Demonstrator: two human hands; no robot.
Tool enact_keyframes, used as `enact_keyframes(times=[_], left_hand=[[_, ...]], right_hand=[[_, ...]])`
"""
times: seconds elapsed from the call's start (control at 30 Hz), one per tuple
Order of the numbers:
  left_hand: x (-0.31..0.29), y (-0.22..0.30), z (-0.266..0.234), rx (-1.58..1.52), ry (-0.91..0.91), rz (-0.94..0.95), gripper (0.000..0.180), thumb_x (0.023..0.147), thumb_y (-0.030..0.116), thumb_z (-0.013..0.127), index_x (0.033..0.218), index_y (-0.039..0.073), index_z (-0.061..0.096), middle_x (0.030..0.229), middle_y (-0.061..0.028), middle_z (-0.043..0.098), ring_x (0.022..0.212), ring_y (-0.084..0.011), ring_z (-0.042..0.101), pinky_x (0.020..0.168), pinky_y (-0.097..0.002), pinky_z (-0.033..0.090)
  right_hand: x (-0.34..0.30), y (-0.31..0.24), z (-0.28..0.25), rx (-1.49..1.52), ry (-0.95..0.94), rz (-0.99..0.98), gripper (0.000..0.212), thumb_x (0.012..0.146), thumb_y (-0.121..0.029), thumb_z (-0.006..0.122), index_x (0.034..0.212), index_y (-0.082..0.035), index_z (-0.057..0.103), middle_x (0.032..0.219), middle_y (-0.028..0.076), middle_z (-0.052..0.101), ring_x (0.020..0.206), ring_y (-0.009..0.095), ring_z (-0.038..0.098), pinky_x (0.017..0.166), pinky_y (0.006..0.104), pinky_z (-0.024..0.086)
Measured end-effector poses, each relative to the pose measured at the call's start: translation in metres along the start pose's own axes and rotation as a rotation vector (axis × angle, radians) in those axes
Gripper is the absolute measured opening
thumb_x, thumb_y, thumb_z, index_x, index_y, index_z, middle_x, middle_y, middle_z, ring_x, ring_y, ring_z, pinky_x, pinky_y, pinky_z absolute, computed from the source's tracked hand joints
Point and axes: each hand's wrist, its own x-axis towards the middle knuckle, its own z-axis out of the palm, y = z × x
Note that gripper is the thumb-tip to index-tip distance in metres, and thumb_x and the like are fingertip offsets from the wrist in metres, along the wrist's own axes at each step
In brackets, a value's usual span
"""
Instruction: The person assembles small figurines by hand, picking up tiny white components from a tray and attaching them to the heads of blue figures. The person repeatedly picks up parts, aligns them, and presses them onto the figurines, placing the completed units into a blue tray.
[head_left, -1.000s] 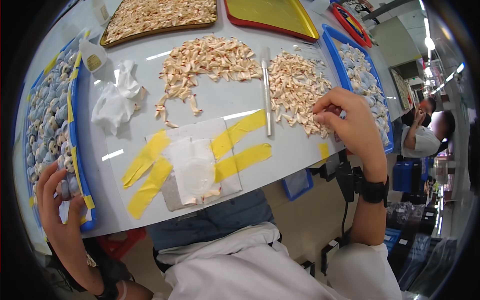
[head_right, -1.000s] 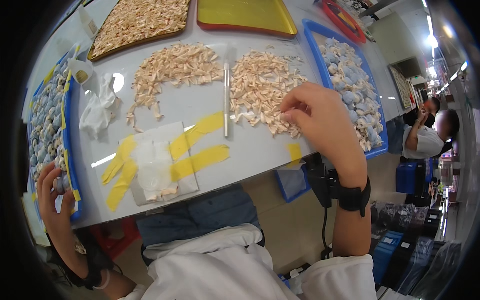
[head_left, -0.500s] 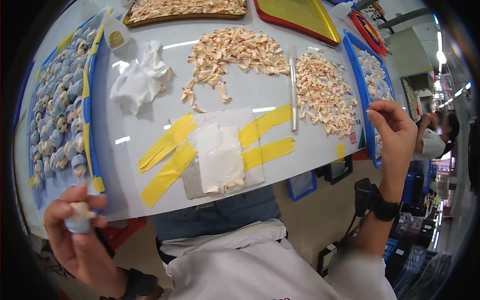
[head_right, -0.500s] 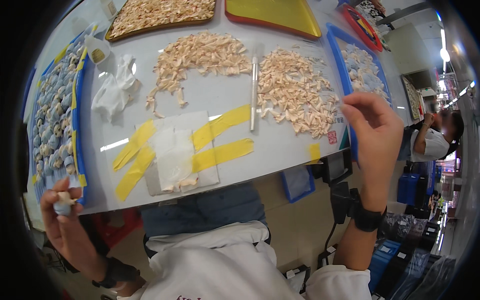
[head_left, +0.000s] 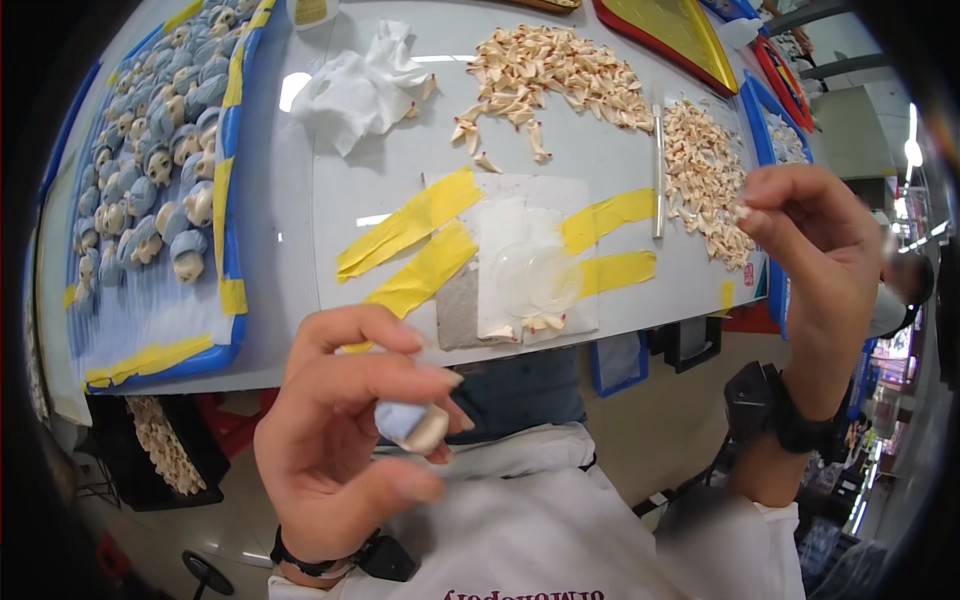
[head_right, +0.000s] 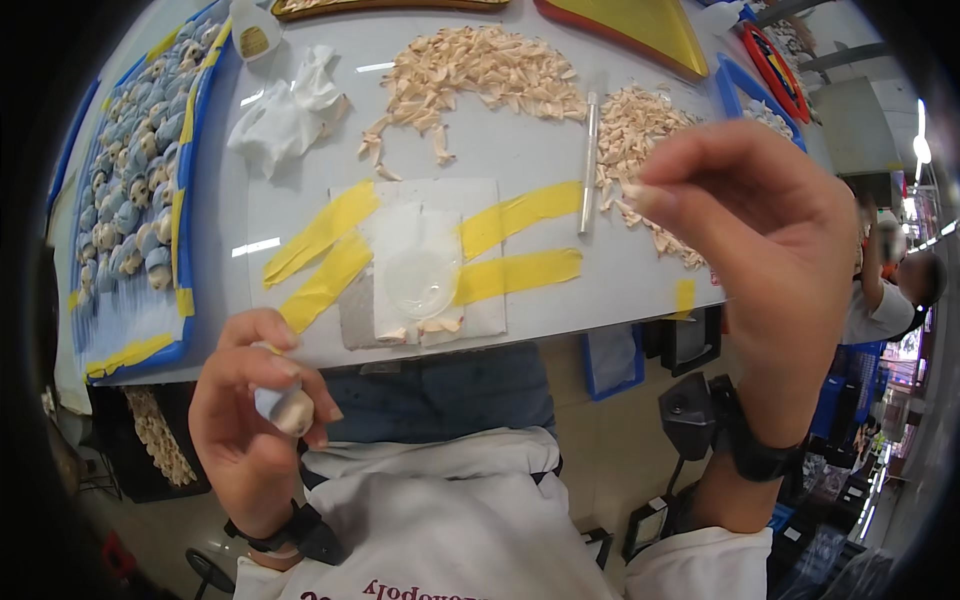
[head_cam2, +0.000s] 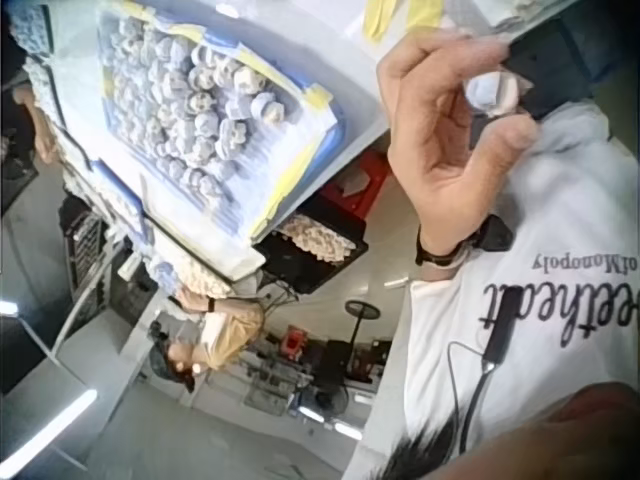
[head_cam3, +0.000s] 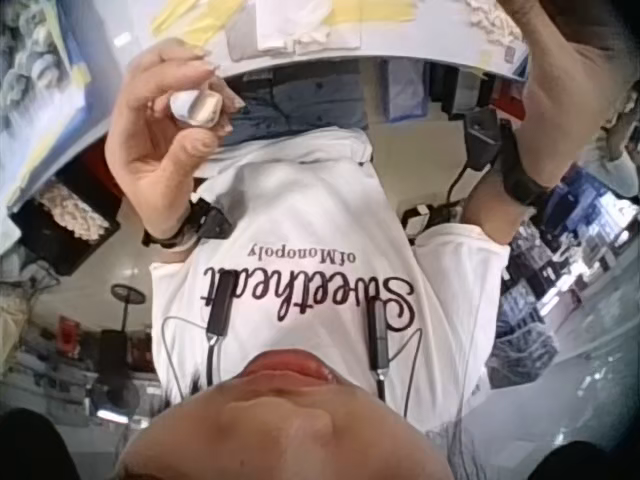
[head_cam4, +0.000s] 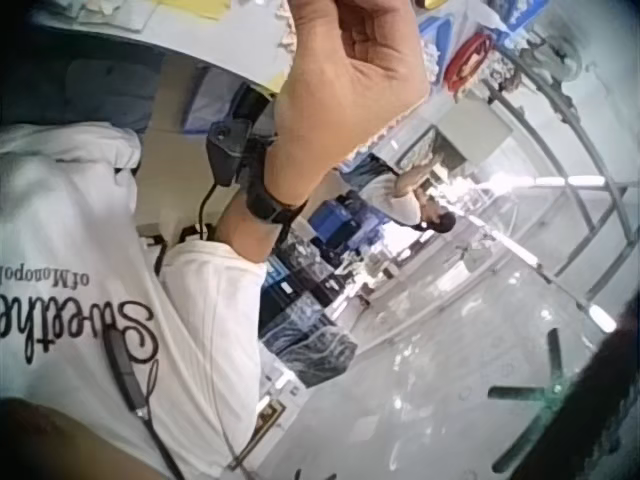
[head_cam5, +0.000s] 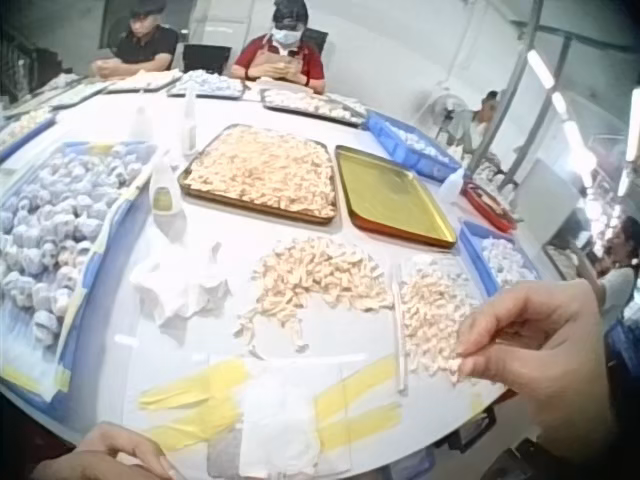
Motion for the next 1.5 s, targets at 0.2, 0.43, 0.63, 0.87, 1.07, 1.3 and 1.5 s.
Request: enact_keyframes(times=[0.2,0.43,0.63,0.87,1.07,1.3,1.5], left_hand=[[-0.004,0.004,0.005,-0.027,0.106,-0.052,0.046,0.073,0.03,0.07,0.097,-0.002,0.049,0.095,-0.0159,0.052,0.063,-0.0168,0.056,0.048,-0.0207,0.043],[-0.001,0.0,0.004,-0.097,0.075,-0.04,0.04,0.077,0.027,0.067,0.098,-0.001,0.05,0.096,-0.0178,0.056,0.068,-0.0184,0.058,0.053,-0.022,0.047],[0.004,0.006,0.012,-0.205,0.051,-0.145,0.044,0.074,0.024,0.07,0.103,-0.003,0.051,0.098,-0.0191,0.054,0.073,-0.0222,0.061,0.058,-0.0243,0.051],[0.003,0.001,0.007,-0.175,-0.089,-0.048,0.05,0.067,0.025,0.076,0.101,-0.003,0.051,0.099,-0.0179,0.053,0.08,-0.0217,0.059,0.068,-0.0266,0.048],[0.003,-0.004,0.006,-0.124,-0.152,0.072,0.043,0.067,0.018,0.076,0.098,-0.002,0.054,0.096,-0.0164,0.055,0.086,-0.0186,0.052,0.076,-0.0272,0.041],[0.007,-0.002,0.002,0.252,-0.221,0.324,0.033,0.063,0.011,0.076,0.09,-0.002,0.06,0.087,-0.0143,0.059,0.075,-0.0143,0.05,0.07,-0.0237,0.04],[0.011,0.003,0.002,0.365,-0.182,0.405,0.035,0.062,0.009,0.076,0.091,-0.002,0.059,0.089,-0.0143,0.056,0.075,-0.0154,0.051,0.065,-0.0229,0.044]], right_hand=[[0.012,-0.012,0.041,-0.214,-0.233,-0.36,0.015,0.062,0.009,0.063,0.074,0.002,0.055,0.077,0.005,0.053,0.071,0.014,0.05,0.065,0.0235,0.039],[0.012,-0.019,0.062,-0.391,-0.281,-0.445,0.018,0.056,0.006,0.067,0.069,-0.001,0.057,0.072,0.005,0.05,0.066,0.016,0.05,0.059,0.0248,0.038],[0.01,-0.019,0.063,-0.399,-0.263,-0.452,0.018,0.056,0.006,0.067,0.069,-0.001,0.056,0.072,0.005,0.05,0.065,0.016,0.049,0.058,0.0249,0.038],[-0.019,-0.039,0.057,-0.103,-0.276,-0.358,0.022,0.057,-0.001,0.074,0.073,-0.004,0.058,0.073,0.007,0.048,0.064,0.013,0.048,0.056,0.0218,0.038],[-0.036,-0.025,0.078,0.116,-0.25,-0.337,0.026,0.055,-0.008,0.079,0.071,-0.008,0.058,0.072,0.006,0.048,0.061,0.011,0.047,0.053,0.0193,0.037],[-0.037,-0.022,0.079,0.013,-0.187,-0.533,0.024,0.06,0.001,0.072,0.073,-0.01,0.055,0.068,0.003,0.048,0.059,0.013,0.044,0.052,0.0232,0.034],[-0.027,-0.02,0.075,-0.036,-0.217,-0.619,0.028,0.059,-0.011,0.077,0.078,-0.01,0.056,0.07,0.004,0.05,0.06,0.014,0.046,0.052,0.0249,0.036]])
